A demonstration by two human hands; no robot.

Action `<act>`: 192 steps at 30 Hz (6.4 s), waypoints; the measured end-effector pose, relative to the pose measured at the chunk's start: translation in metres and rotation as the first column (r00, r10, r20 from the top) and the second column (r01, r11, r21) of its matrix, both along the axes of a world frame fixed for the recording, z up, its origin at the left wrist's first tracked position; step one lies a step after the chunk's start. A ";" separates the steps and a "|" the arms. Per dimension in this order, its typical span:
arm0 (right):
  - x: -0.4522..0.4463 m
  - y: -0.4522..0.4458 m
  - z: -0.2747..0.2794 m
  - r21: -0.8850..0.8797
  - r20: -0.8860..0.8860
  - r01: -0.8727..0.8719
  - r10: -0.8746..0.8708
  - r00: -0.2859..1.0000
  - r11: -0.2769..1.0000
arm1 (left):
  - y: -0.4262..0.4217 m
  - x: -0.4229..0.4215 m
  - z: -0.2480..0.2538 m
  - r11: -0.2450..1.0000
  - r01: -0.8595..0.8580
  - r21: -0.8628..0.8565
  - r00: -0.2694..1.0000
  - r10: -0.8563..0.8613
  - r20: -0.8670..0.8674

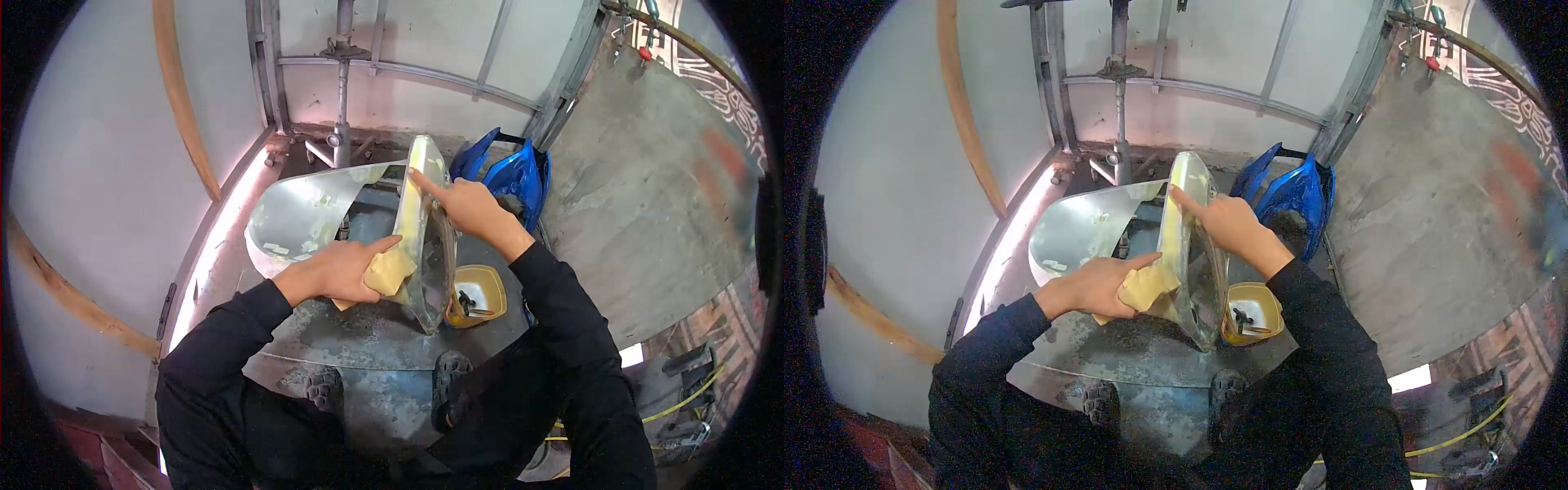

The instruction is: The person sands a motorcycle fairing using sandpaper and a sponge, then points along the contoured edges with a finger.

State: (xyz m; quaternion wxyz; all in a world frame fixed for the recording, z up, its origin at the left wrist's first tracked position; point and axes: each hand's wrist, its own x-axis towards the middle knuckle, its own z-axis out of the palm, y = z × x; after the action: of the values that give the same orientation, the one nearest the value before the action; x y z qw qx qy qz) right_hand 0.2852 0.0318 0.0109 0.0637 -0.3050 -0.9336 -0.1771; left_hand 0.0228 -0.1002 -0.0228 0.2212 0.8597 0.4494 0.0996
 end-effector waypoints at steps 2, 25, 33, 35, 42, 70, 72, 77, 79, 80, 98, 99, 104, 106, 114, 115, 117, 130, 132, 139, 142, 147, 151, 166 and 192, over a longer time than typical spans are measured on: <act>0.001 -0.005 0.000 0.002 0.019 -0.022 0.022 1.000 1.000 | 0.000 -0.001 -0.002 1.000 0.008 0.016 1.000 -0.008 0.006; -0.017 0.025 0.023 0.089 -0.113 0.093 -0.083 0.990 0.992 | 0.001 -0.001 -0.004 1.000 0.024 0.007 1.000 -0.024 -0.013; -0.013 -0.006 0.013 0.052 0.056 0.092 -0.094 0.994 0.994 | -0.002 -0.002 0.004 1.000 0.018 -0.007 1.000 -0.018 -0.016; -0.012 -0.009 0.009 0.047 0.058 0.081 -0.084 0.995 0.996 | -0.002 -0.002 0.002 1.000 0.009 -0.002 0.999 -0.010 -0.031; -0.005 -0.016 0.006 -0.010 0.030 0.047 -0.047 0.998 0.999 | -0.002 -0.007 -0.003 1.000 0.002 0.011 0.999 -0.001 -0.045; -0.015 0.023 0.017 0.157 -0.103 0.095 -0.079 0.992 0.983 | -0.002 -0.007 0.000 0.999 0.031 -0.011 0.999 -0.031 -0.032; -0.017 0.027 0.022 0.134 -0.098 0.133 -0.121 0.988 0.982 | -0.002 -0.007 -0.003 0.999 0.035 0.002 0.999 -0.035 -0.029; -0.018 0.028 0.021 0.093 -0.117 0.110 -0.099 0.988 0.990 | -0.001 -0.009 -0.003 0.999 0.034 -0.014 0.999 -0.034 -0.021; -0.015 0.025 0.022 0.067 -0.099 0.103 -0.096 0.990 0.992 | -0.002 -0.008 0.000 0.999 0.029 -0.033 0.999 -0.029 -0.023; -0.013 0.023 0.022 0.049 -0.085 0.104 -0.100 0.991 0.993 | -0.003 -0.008 0.002 0.999 0.030 -0.037 0.999 -0.030 -0.023; -0.004 0.007 0.014 0.011 0.016 0.075 -0.075 0.997 0.997 | 0.002 -0.008 -0.010 0.999 0.046 -0.005 0.999 -0.046 -0.028; -0.004 0.006 0.013 0.026 0.014 0.066 -0.066 0.998 0.997 | 0.002 -0.008 -0.011 0.999 0.050 0.003 0.998 -0.050 -0.023; -0.004 0.001 0.009 0.034 0.037 0.052 -0.053 0.998 0.998 | 0.000 -0.008 -0.011 0.995 0.060 0.075 0.997 -0.063 0.032; -0.004 -0.002 0.010 0.033 0.049 0.053 -0.055 0.997 0.998 | 0.000 -0.009 -0.011 0.995 0.062 0.081 0.997 -0.065 0.034; 0.000 -0.011 0.001 0.002 0.035 0.006 -0.006 0.999 1.000 | 0.000 -0.011 -0.013 0.994 0.064 0.084 0.997 -0.067 0.033; 0.000 -0.012 0.000 -0.013 0.023 -0.004 0.005 1.000 1.000 | 0.000 -0.011 -0.013 0.995 0.063 0.075 0.997 -0.065 0.031; 0.001 -0.015 -0.001 -0.045 0.042 -0.003 0.005 0.999 0.999 | -0.001 -0.010 -0.009 0.997 0.060 0.056 0.998 -0.061 0.028; 0.001 -0.037 -0.028 -0.064 0.195 -0.054 0.066 0.979 0.996 | -0.004 -0.010 -0.006 0.998 0.049 0.040 0.999 -0.048 -0.020; 0.002 -0.039 -0.036 -0.052 0.202 -0.100 0.109 0.973 0.994 | -0.003 -0.011 -0.009 0.997 0.052 0.062 0.998 -0.050 -0.033; 0.004 -0.049 -0.023 -0.182 0.185 -0.127 0.160 0.969 0.975 | -0.002 -0.016 -0.008 0.997 0.070 0.046 0.995 -0.073 0.071; -0.001 -0.049 0.009 -0.077 -0.020 -0.142 0.141 0.990 0.987 | 0.000 -0.024 -0.009 0.998 0.025 0.059 0.988 -0.034 0.152; -0.018 -0.046 0.011 0.140 -0.510 -0.263 0.297 0.807 0.955 | 0.013 -0.037 -0.008 0.993 -0.122 0.005 0.985 0.120 0.120; -0.021 -0.035 -0.030 0.182 -0.341 -0.377 0.418 0.842 0.908 | 0.029 -0.050 -0.041 0.996 -0.037 0.087 0.990 0.025 0.138; -0.030 -0.014 -0.045 0.255 -0.293 -0.409 0.473 0.831 0.876 | 0.028 0.000 -0.082 0.991 0.132 -0.008 0.972 -0.131 -0.197; -0.042 0.017 -0.012 0.331 -0.372 -0.238 0.358 0.856 0.913 | 0.021 -0.004 -0.109 0.958 0.227 0.177 0.945 -0.173 -0.278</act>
State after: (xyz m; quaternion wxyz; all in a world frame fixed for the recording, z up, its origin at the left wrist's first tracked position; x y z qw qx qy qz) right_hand 0.2435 0.0492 -0.0013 0.3337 -0.1746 -0.8995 -0.2215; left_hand 0.0187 -0.0789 -0.1317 0.0788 0.9250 0.3717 0.0093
